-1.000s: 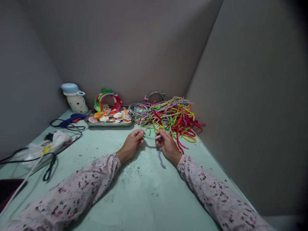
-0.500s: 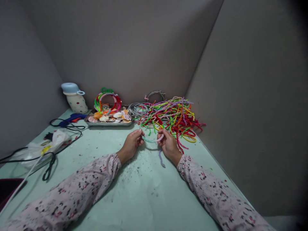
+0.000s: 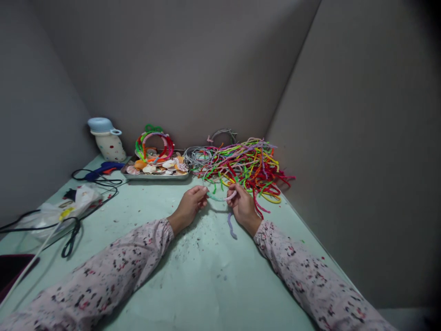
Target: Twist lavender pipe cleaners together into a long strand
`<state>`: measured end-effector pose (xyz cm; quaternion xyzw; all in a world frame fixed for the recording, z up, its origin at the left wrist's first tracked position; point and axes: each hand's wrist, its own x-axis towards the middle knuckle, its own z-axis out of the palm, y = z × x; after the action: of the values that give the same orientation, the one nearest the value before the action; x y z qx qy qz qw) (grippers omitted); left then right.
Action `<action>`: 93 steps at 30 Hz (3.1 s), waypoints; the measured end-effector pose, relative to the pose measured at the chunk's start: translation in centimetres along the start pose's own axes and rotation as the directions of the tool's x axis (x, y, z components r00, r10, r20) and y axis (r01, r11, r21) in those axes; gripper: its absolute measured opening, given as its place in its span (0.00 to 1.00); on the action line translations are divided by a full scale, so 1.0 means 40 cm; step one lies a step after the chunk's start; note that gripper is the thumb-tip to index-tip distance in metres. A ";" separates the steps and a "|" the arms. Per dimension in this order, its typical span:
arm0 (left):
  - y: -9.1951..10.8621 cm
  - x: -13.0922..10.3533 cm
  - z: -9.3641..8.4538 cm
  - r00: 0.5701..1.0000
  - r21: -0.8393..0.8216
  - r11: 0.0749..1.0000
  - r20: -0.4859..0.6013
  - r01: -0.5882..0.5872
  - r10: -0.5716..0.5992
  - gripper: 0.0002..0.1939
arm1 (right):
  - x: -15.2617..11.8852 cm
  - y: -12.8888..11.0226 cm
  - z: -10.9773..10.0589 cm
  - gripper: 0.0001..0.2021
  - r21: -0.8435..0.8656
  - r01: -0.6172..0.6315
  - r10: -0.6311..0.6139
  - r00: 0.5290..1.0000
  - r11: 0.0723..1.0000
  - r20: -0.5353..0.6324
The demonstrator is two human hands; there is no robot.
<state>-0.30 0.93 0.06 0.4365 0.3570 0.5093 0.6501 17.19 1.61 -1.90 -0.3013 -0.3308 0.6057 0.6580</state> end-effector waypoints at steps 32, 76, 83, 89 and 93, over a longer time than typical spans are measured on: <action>-0.001 0.003 -0.004 0.999 0.038 0.998 -0.022 -0.048 0.049 0.15 | -0.012 -0.010 0.019 0.16 -0.083 0.013 -0.013 1.000 0.996 0.000; 0.008 -0.001 0.001 0.999 -0.034 0.999 -0.018 -0.037 0.037 0.15 | -0.010 -0.002 0.016 0.13 -0.107 -0.011 0.014 1.000 0.994 0.025; -0.002 0.001 -0.003 0.999 0.029 0.999 -0.038 -0.037 0.038 0.16 | -0.009 0.003 0.013 0.12 -0.099 -0.026 0.029 0.999 0.995 0.037; -0.003 0.004 -0.003 0.999 0.089 0.996 -0.019 -0.032 0.034 0.16 | -0.011 0.000 0.014 0.14 -0.108 -0.056 0.058 0.998 0.992 0.014; -0.003 0.002 -0.001 0.999 0.110 0.993 0.000 -0.046 0.046 0.15 | -0.011 -0.002 0.014 0.14 -0.101 -0.072 0.073 0.997 0.992 0.011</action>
<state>-0.28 1.00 -0.06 0.4792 0.3751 0.5042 0.6128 16.78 1.18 -1.53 -0.3412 -0.3544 0.6141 0.6171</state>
